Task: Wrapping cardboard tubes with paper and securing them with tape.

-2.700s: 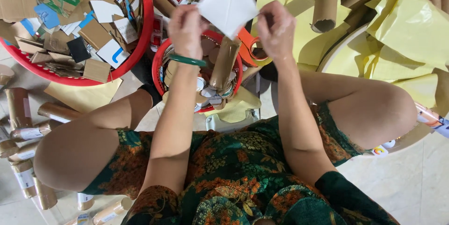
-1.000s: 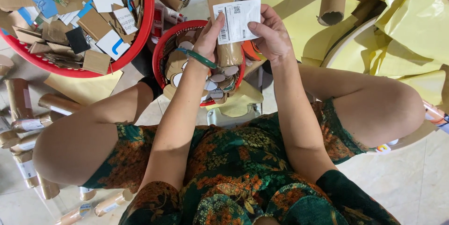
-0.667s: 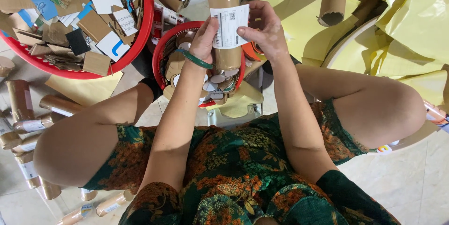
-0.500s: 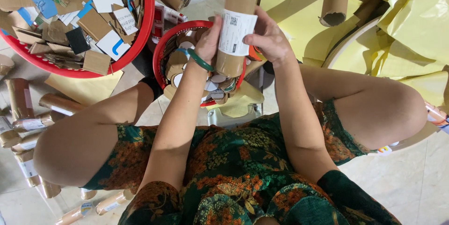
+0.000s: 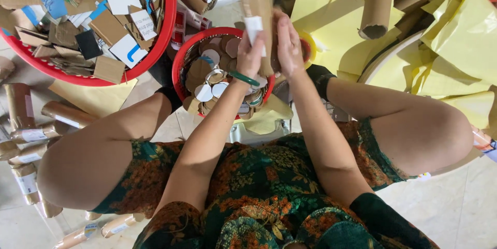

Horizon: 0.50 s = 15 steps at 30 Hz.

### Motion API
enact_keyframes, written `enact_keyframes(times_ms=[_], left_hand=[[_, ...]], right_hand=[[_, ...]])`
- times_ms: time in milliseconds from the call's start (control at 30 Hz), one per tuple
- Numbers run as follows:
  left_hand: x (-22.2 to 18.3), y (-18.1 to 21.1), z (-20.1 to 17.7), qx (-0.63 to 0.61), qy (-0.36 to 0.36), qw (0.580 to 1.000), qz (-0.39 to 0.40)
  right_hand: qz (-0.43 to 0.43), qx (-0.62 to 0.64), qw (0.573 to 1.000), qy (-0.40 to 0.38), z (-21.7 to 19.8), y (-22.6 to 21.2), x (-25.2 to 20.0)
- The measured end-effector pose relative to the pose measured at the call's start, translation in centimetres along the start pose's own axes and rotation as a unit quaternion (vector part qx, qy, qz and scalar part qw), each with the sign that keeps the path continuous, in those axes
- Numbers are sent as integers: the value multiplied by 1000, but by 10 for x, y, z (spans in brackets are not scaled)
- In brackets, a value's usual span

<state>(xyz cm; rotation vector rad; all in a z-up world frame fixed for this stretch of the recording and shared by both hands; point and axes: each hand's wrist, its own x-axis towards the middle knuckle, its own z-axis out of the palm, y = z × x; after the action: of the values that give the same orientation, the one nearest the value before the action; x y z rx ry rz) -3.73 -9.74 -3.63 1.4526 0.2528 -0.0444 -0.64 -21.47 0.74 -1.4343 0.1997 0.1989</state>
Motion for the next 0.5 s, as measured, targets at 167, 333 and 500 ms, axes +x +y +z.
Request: enact_keyframes(times_ms=[167,333,500], left_hand=[[12,10,-16,-325,80,942,-15],[36,24,-40,-383,111,917,13],[54,15,-58,-405,201,892,19]], right_hand=[[14,-148,958,-246,-16,-9,2],[-71,-338,912,-219,1,-44,-5],[-73,-267,930,-243,0,-42,2]])
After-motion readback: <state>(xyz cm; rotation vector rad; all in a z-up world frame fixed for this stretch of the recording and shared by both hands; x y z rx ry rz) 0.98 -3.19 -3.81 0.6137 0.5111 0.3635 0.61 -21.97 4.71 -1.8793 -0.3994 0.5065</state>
